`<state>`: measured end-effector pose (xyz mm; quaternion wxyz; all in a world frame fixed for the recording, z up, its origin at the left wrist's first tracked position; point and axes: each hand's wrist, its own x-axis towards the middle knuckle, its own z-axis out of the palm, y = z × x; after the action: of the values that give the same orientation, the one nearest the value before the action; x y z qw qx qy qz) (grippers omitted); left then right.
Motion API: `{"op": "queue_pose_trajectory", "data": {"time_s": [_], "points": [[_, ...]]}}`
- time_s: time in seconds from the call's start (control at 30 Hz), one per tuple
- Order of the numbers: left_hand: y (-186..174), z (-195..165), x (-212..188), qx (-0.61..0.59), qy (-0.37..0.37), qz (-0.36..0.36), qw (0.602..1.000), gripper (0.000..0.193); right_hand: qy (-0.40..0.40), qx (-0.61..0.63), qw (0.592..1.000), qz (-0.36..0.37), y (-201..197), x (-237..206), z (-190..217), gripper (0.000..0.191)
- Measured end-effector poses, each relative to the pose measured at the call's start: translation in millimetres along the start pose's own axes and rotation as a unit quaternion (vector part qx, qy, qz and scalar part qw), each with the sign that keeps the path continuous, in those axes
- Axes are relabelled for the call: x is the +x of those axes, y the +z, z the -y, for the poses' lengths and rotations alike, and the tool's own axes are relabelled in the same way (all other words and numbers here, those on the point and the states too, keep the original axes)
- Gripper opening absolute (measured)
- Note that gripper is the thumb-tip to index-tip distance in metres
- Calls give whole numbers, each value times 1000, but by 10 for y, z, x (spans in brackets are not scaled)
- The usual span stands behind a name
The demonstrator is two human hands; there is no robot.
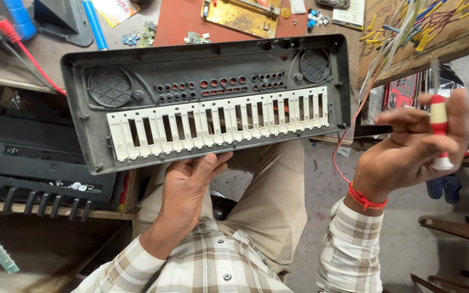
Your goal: The person holds a disassembled keyboard on their lap and uses a red-handled screwdriver to pry and adjust the white key levers and black keys. They repeatedly press keys to test movement and reposition the keyboard during the process.
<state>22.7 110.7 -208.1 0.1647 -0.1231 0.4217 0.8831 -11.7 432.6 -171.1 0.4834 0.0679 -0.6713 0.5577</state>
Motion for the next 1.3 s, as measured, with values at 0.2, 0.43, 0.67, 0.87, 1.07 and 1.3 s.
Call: {"op": "queue_pose_trajectory", "data": {"time_s": [0.2,0.43,0.67,0.87,1.07,1.3], "points": [[31,53,6,34,46,-18,998,40,-10,-101,990,96,317,-49,151,11],[-32,129,35,65,53,-30,996,39,18,-256,926,278,585,-75,225,25],[-71,128,23,75,44,-36,996,41,-7,-272,898,345,688,-49,189,32],[-37,97,21,56,54,-12,997,45,-17,-257,889,378,723,5,184,35],[-33,84,7,66,38,-19,997,46,-37,-277,871,405,758,51,222,34],[-58,117,11,59,39,-22,997,44,-45,-314,848,425,786,45,255,44]]}}
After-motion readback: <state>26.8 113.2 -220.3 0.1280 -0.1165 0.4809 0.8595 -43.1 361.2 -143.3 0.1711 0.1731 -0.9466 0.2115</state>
